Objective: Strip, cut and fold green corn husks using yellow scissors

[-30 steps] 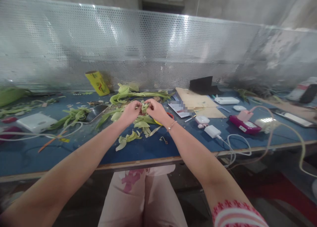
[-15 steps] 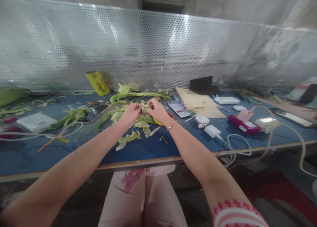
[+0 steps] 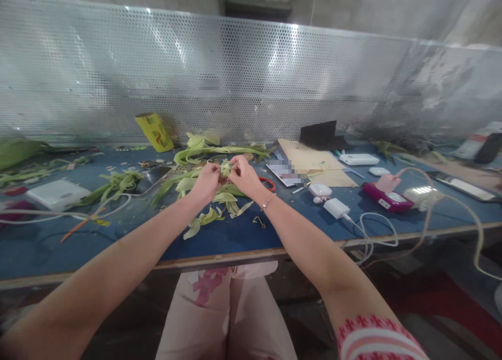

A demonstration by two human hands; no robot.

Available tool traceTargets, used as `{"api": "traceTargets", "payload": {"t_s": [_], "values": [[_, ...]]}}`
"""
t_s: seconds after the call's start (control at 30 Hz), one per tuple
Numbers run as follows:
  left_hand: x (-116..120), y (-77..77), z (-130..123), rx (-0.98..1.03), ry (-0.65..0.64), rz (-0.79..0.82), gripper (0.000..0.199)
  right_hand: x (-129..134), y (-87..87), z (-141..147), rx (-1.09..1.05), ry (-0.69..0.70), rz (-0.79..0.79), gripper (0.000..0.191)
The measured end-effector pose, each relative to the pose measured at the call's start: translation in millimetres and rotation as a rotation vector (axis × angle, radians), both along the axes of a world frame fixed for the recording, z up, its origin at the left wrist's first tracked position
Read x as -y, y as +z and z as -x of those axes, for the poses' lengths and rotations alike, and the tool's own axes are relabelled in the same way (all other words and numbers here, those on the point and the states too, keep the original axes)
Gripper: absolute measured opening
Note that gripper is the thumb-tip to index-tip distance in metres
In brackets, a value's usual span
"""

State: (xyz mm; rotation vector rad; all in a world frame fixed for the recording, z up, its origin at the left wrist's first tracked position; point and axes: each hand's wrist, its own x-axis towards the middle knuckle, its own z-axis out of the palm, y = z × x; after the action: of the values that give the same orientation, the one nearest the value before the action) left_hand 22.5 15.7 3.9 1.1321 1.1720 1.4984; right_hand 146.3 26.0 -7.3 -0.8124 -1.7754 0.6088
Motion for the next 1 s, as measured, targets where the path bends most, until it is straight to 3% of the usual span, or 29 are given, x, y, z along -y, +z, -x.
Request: {"api": "traceTargets", "payload": {"t_s": [0.17, 0.3, 0.43, 0.63, 0.87, 1.0], "values": [[-7.8, -9.2, 5.4, -0.244, 0.133, -0.163, 0.008, 5.9, 1.5, 5.8, -0.018, -0.042, -0.015, 0.024], [-3.1, -2.0, 8.6, -0.389, 0.133, -0.261, 0.009, 0.3, 0.8, 5.8, -0.151, 0.063, 0.066, 0.024], [3.7, 7.1, 9.1, -0.444, 0.120, -0.285, 0.010, -2.2, 3.6, 6.0, -0.302, 0.157, 0.206, 0.026], [1.5, 7.2, 10.3, -0.466, 0.113, -0.282, 0.010, -2.3, 8.3, 5.8, -0.427, 0.138, 0.331, 0.026], [-1.3, 5.2, 13.5, -0.574, 0.136, -0.365, 0.011, -1.8, 9.6, 0.3, -0.364, 0.167, 0.280, 0.022], [3.1, 7.7, 13.6, -0.658, 0.209, -0.447, 0.013, 5.5, 9.0, 5.8, -0.311, 0.103, 0.322, 0.010]]}}
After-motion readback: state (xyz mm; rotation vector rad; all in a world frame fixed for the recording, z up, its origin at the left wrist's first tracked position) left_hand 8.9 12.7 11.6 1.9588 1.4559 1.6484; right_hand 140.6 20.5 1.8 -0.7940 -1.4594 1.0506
